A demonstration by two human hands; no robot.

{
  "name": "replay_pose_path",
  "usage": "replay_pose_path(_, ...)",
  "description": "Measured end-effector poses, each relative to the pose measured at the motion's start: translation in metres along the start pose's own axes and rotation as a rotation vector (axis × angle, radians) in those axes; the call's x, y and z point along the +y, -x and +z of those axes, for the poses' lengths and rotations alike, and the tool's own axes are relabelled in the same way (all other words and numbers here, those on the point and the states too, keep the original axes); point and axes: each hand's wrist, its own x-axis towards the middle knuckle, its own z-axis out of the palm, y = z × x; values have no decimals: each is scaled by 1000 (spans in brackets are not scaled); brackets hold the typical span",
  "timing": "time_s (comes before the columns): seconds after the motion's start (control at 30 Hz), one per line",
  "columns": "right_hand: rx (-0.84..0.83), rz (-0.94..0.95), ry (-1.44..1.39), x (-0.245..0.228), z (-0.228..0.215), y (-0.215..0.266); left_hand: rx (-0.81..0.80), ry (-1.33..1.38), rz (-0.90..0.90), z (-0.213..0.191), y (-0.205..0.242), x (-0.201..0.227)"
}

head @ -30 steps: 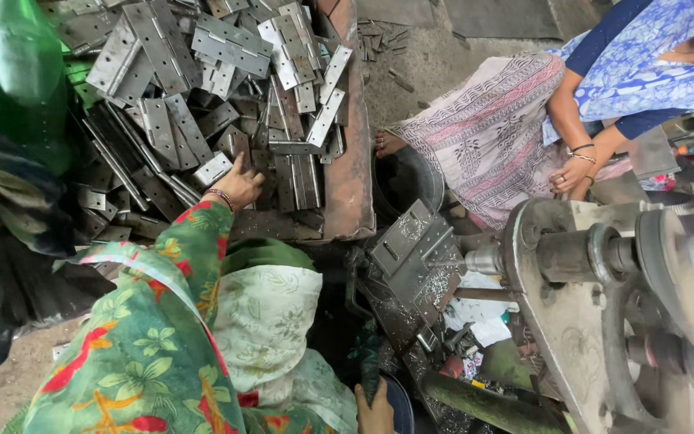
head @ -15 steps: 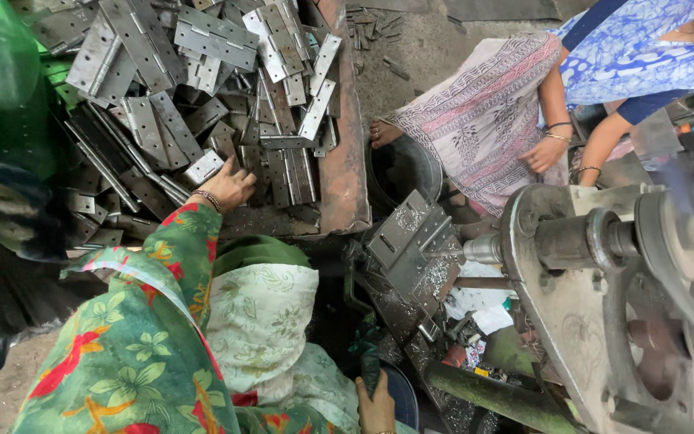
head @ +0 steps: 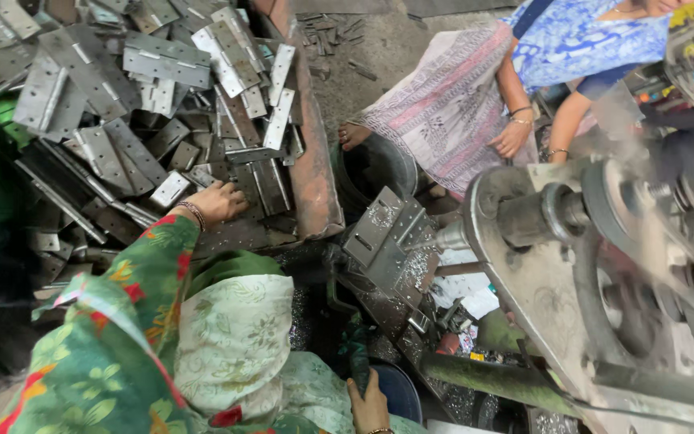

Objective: The person repeatedly picks up metal brackets from a bin, places them into a press machine, and operates the lever to process them. The person then removes the processed brackets and places them into a pile.

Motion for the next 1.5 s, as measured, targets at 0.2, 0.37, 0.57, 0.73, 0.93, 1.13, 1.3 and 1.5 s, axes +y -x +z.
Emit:
replay_pose_path(0.2, -4, -34, 89, -16, -12, 18, 351, 286, 75, -145, -61, 64)
replay_pose_path(0.37, -21, -76, 21, -28, -22, 35, 568, 351, 495, -226, -117, 150)
replay_pose_path(0.57, 28, -146, 21, -37, -32, 47, 427, 165, 683, -186, -160, 231)
replay_pose_path(0.73, -103, -69, -9, -37, -35, 51, 207, 26, 573, -123, -153, 241)
replay_pose_path(0.93, -18, -112, 21, -45, -38, 54, 131, 91, 411, -118, -144, 261)
replay_pose_path(1.13, -34, -114, 75, -43, -38, 50, 83, 75, 280, -121, -160, 264)
replay_pose_path(1.3, -91, -66, 77, -22, -19, 30, 13, 71, 229, -117, -172, 262)
replay_pose_path(1.5, -59, -60, 106, 7, 58, -1, 32, 136, 232, -113, -168, 268)
